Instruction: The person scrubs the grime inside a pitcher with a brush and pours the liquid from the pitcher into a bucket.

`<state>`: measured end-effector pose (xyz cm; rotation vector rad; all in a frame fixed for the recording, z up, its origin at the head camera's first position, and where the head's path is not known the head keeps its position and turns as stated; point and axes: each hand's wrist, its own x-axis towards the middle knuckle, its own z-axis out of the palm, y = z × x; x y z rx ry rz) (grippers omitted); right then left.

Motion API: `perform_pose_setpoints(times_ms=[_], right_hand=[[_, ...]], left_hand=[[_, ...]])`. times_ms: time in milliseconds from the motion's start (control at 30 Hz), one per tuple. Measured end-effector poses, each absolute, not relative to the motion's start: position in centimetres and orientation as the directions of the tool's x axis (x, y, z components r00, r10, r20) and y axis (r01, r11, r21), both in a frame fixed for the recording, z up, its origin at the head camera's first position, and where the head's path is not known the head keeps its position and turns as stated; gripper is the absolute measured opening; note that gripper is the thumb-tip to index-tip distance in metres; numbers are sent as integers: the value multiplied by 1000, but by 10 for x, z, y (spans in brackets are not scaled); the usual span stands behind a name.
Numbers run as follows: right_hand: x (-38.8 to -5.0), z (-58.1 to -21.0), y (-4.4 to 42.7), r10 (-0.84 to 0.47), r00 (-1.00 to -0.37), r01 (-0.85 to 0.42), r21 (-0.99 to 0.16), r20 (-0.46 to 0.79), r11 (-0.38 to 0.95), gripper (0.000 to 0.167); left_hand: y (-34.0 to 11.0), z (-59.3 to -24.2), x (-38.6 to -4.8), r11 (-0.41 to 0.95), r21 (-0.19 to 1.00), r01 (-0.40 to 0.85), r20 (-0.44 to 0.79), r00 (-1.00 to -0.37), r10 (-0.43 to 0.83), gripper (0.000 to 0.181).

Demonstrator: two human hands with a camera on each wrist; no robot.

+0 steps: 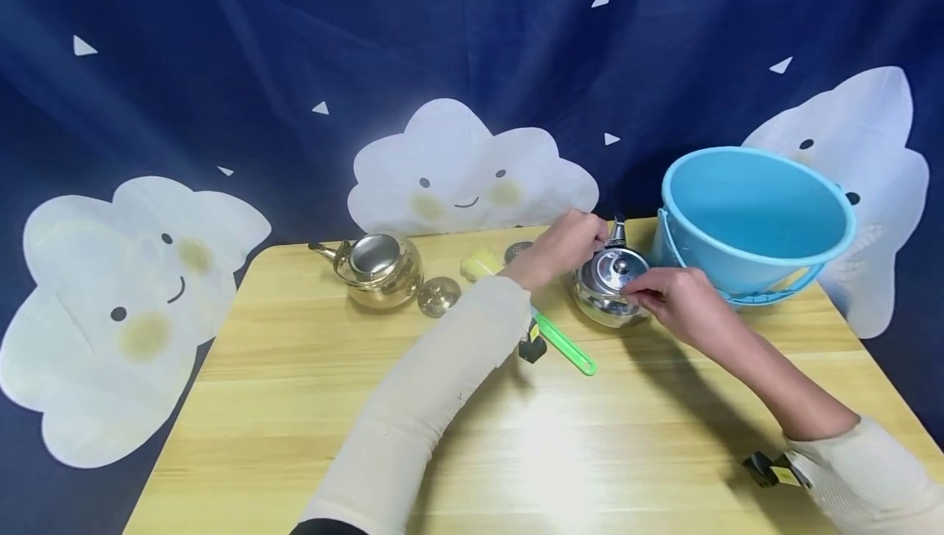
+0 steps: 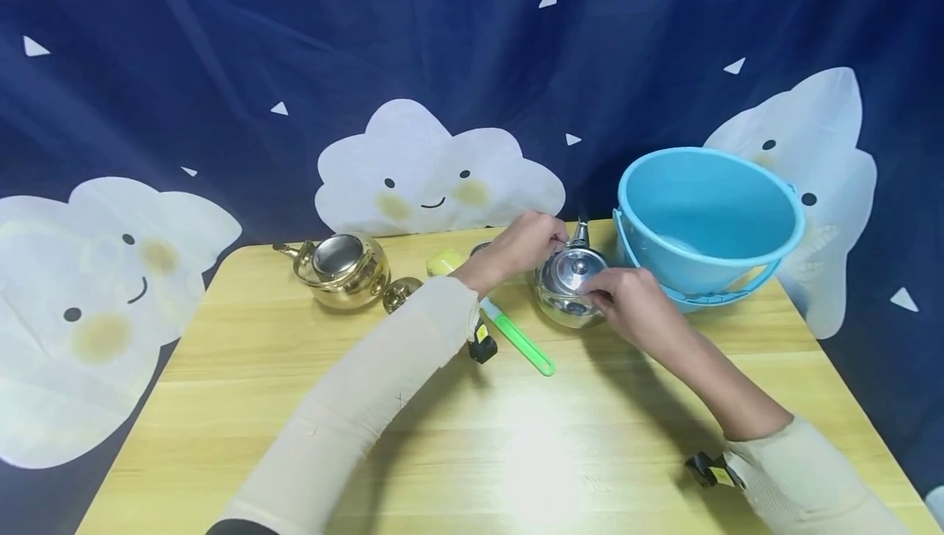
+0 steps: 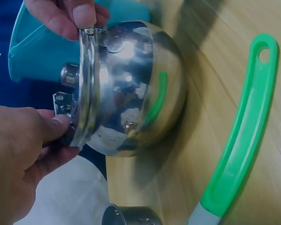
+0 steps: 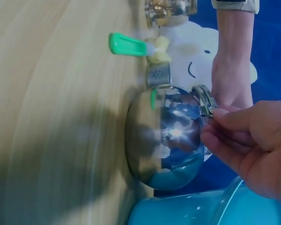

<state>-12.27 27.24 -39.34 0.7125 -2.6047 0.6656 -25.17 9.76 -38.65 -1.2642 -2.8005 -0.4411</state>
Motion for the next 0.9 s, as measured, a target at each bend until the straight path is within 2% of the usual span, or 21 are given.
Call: perform_pose_setpoints(times_ms=[200,433,700,900], right_hand=[[-118,-389,270,-434,-798,-573,-304,418,761,20],[-103,-385,275,-471,-792,-589,-284,388,757,23],[-82,-377,276,-522,-811,-583,-303,264,754,25],[-66,-372,270,-563,-797,-604,-275,218,748,29]], left_hand=[[98,-384,-245,617,171,768,135,-639,758,26],[101,-385,-232,579,150,801,110,-595,796,20],[103,-386,-210,536,124,835,72,-546,835,12],[103,-383,-193,498,117,859,44,-505,862,13]])
